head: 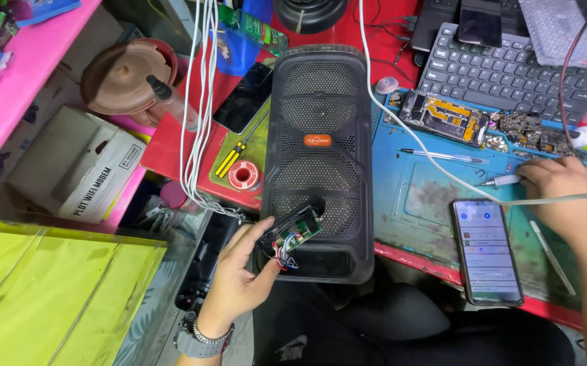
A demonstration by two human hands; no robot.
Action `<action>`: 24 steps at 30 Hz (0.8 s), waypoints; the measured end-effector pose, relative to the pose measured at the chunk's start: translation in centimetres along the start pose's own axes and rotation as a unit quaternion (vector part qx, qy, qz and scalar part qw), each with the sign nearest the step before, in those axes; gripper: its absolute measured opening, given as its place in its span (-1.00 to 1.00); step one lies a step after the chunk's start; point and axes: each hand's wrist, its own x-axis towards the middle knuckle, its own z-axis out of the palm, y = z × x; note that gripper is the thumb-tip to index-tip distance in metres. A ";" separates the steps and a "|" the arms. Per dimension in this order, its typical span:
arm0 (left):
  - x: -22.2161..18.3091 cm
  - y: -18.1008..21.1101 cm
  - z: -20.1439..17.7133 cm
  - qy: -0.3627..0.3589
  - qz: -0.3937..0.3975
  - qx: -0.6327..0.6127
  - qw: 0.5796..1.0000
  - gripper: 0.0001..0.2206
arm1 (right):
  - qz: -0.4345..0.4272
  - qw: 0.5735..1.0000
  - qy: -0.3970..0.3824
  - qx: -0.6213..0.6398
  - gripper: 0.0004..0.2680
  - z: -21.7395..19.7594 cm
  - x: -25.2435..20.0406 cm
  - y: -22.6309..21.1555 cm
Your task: Connecting internal wiring to a circuit board and installing it into a portable speaker housing.
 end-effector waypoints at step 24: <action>-1.1 -0.6 2.6 0.086 0.024 0.077 0.993 -0.52 | -0.159 0.731 0.348 0.566 -0.88 -14.2 -10.8 -25.0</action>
